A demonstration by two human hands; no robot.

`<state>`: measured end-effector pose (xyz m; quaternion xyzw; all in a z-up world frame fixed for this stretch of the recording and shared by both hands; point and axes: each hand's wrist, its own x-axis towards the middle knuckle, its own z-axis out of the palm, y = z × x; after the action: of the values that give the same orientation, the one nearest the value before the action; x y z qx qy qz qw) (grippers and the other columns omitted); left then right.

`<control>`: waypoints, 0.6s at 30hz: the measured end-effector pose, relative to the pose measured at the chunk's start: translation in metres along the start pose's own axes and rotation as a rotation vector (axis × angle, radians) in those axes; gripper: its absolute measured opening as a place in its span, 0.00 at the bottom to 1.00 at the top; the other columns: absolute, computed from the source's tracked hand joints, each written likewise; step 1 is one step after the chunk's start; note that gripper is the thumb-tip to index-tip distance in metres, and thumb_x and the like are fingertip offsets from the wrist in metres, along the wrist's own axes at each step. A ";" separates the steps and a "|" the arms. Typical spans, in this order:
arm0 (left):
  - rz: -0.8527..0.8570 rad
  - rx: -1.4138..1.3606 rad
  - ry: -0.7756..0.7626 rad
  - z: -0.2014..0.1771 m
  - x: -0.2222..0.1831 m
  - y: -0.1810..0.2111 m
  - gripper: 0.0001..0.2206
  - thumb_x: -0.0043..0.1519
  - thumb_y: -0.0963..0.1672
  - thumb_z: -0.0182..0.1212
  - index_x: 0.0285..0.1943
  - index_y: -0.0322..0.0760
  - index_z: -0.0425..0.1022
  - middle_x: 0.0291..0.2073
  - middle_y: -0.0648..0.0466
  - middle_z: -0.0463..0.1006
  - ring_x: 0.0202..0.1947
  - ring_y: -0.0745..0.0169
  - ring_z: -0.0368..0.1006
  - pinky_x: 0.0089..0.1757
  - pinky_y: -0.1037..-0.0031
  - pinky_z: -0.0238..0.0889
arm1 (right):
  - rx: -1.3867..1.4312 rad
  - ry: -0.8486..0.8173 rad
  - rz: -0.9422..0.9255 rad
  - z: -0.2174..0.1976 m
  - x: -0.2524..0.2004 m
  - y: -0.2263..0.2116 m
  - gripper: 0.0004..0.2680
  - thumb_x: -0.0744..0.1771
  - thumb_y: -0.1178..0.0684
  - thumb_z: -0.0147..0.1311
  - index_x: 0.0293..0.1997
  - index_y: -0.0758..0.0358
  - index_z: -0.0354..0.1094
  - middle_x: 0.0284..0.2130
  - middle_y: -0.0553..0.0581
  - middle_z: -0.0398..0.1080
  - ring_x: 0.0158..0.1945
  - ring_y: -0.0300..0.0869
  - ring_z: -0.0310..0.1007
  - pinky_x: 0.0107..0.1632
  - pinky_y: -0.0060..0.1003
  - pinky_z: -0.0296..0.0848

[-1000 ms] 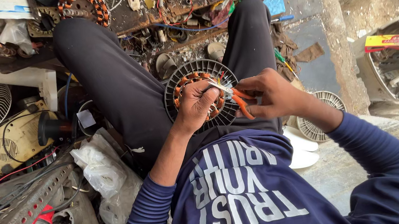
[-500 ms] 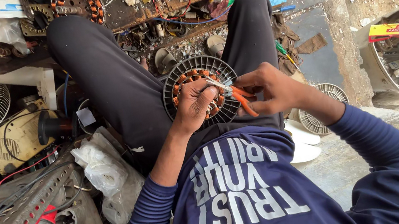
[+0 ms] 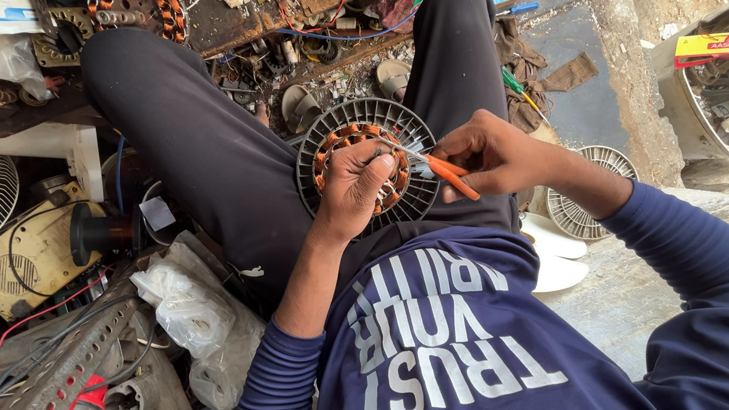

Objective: The person sits on the floor and works on a motor stator, stripping wire insulation with pliers and twisting wires together. They repeatedly cut and strip small sections of wire and adjust the connections on the stator.

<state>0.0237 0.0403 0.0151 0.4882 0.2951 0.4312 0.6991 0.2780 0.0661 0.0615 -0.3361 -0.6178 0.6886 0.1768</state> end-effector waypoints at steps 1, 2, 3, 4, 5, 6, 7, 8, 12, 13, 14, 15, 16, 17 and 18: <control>0.007 0.004 0.007 0.000 0.001 -0.001 0.15 0.73 0.47 0.53 0.43 0.31 0.78 0.26 0.65 0.71 0.28 0.82 0.59 0.31 0.84 0.54 | 0.008 0.009 -0.010 0.000 0.000 0.003 0.07 0.62 0.56 0.66 0.35 0.71 0.74 0.21 0.44 0.66 0.25 0.25 0.60 0.26 0.25 0.57; 0.015 0.008 0.014 0.000 0.002 -0.001 0.15 0.73 0.47 0.53 0.43 0.31 0.78 0.26 0.65 0.71 0.27 0.82 0.59 0.31 0.83 0.54 | 0.015 0.017 -0.020 0.000 0.001 0.006 0.07 0.62 0.56 0.66 0.34 0.71 0.74 0.20 0.44 0.65 0.25 0.25 0.59 0.26 0.25 0.55; 0.029 0.016 0.019 0.000 0.003 -0.002 0.15 0.74 0.47 0.53 0.42 0.32 0.77 0.26 0.65 0.70 0.28 0.82 0.59 0.31 0.83 0.54 | 0.033 0.022 -0.019 0.000 0.003 0.008 0.08 0.62 0.55 0.67 0.34 0.71 0.73 0.21 0.44 0.64 0.25 0.25 0.57 0.26 0.25 0.53; 0.044 0.024 0.024 0.000 0.003 -0.002 0.15 0.74 0.47 0.52 0.40 0.32 0.76 0.27 0.65 0.69 0.28 0.81 0.58 0.32 0.83 0.55 | 0.050 0.026 -0.018 0.001 0.004 0.010 0.09 0.62 0.54 0.68 0.33 0.71 0.72 0.21 0.44 0.62 0.25 0.26 0.55 0.27 0.25 0.50; 0.058 0.031 0.031 0.000 0.004 -0.002 0.15 0.75 0.47 0.52 0.39 0.33 0.75 0.27 0.65 0.68 0.29 0.81 0.58 0.33 0.83 0.55 | 0.069 0.028 -0.016 0.001 0.006 0.012 0.10 0.62 0.54 0.69 0.32 0.71 0.71 0.21 0.44 0.61 0.25 0.26 0.53 0.27 0.25 0.48; 0.053 0.033 0.033 0.000 0.004 -0.003 0.15 0.74 0.47 0.52 0.40 0.32 0.76 0.27 0.64 0.68 0.29 0.80 0.58 0.32 0.83 0.55 | 0.087 0.027 -0.042 0.000 0.007 0.013 0.11 0.62 0.52 0.68 0.33 0.70 0.71 0.21 0.44 0.62 0.24 0.26 0.54 0.27 0.25 0.49; 0.047 0.034 0.036 0.000 0.004 -0.003 0.14 0.72 0.47 0.52 0.41 0.32 0.76 0.26 0.64 0.69 0.28 0.80 0.58 0.32 0.83 0.54 | 0.106 0.025 -0.066 -0.001 0.008 0.014 0.11 0.62 0.50 0.67 0.34 0.69 0.72 0.21 0.44 0.62 0.24 0.26 0.55 0.26 0.25 0.50; 0.040 0.035 0.039 -0.001 0.005 -0.003 0.14 0.71 0.47 0.52 0.41 0.31 0.76 0.26 0.64 0.69 0.28 0.80 0.58 0.32 0.83 0.54 | 0.126 0.023 -0.091 -0.003 0.010 0.014 0.12 0.62 0.49 0.67 0.34 0.69 0.72 0.21 0.43 0.63 0.24 0.26 0.56 0.26 0.25 0.51; 0.033 0.012 0.027 -0.001 -0.001 -0.005 0.17 0.74 0.48 0.52 0.33 0.36 0.70 0.24 0.66 0.63 0.28 0.80 0.54 0.32 0.83 0.50 | 0.039 -0.022 -0.117 -0.015 0.011 0.015 0.14 0.61 0.46 0.67 0.34 0.69 0.72 0.22 0.44 0.65 0.23 0.27 0.59 0.25 0.25 0.52; 0.040 0.014 0.029 0.000 0.001 -0.005 0.17 0.74 0.48 0.52 0.33 0.36 0.69 0.25 0.66 0.63 0.28 0.80 0.54 0.32 0.82 0.50 | 0.022 -0.019 -0.075 -0.018 0.009 0.014 0.14 0.60 0.47 0.67 0.34 0.69 0.71 0.22 0.44 0.64 0.24 0.27 0.58 0.25 0.25 0.53; 0.047 0.016 0.031 0.000 0.002 -0.004 0.17 0.74 0.49 0.52 0.33 0.36 0.69 0.26 0.66 0.63 0.29 0.80 0.53 0.32 0.82 0.50 | 0.006 -0.016 -0.033 -0.019 0.007 0.012 0.14 0.60 0.47 0.67 0.34 0.69 0.71 0.21 0.44 0.62 0.24 0.27 0.57 0.25 0.25 0.53; 0.048 0.006 0.028 0.001 0.003 -0.003 0.17 0.74 0.49 0.52 0.33 0.35 0.70 0.26 0.65 0.64 0.29 0.80 0.54 0.32 0.82 0.51 | 0.003 -0.021 -0.023 -0.019 0.006 0.010 0.14 0.60 0.48 0.68 0.34 0.69 0.71 0.21 0.44 0.61 0.24 0.27 0.57 0.25 0.26 0.52; 0.050 -0.005 0.025 0.001 0.003 -0.001 0.17 0.73 0.49 0.52 0.34 0.35 0.70 0.26 0.65 0.65 0.29 0.80 0.54 0.33 0.81 0.51 | -0.001 -0.026 -0.012 -0.016 0.005 0.008 0.13 0.59 0.48 0.68 0.33 0.70 0.72 0.20 0.45 0.61 0.23 0.27 0.56 0.25 0.26 0.51; 0.052 -0.015 0.022 0.002 0.003 0.000 0.17 0.73 0.49 0.52 0.35 0.34 0.71 0.27 0.65 0.65 0.29 0.79 0.55 0.33 0.81 0.52 | -0.004 -0.032 -0.001 -0.014 0.004 0.006 0.13 0.59 0.49 0.68 0.33 0.70 0.72 0.19 0.45 0.60 0.22 0.27 0.56 0.25 0.26 0.50; 0.055 -0.005 0.022 0.002 0.004 0.002 0.17 0.73 0.49 0.53 0.35 0.34 0.71 0.26 0.65 0.65 0.29 0.80 0.54 0.33 0.82 0.51 | 0.007 -0.034 0.005 -0.012 0.003 0.003 0.12 0.59 0.51 0.68 0.34 0.71 0.72 0.20 0.45 0.61 0.23 0.27 0.57 0.25 0.25 0.52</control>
<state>0.0264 0.0434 0.0176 0.4898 0.2882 0.4565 0.6846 0.2841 0.0762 0.0576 -0.3253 -0.6174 0.6968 0.1658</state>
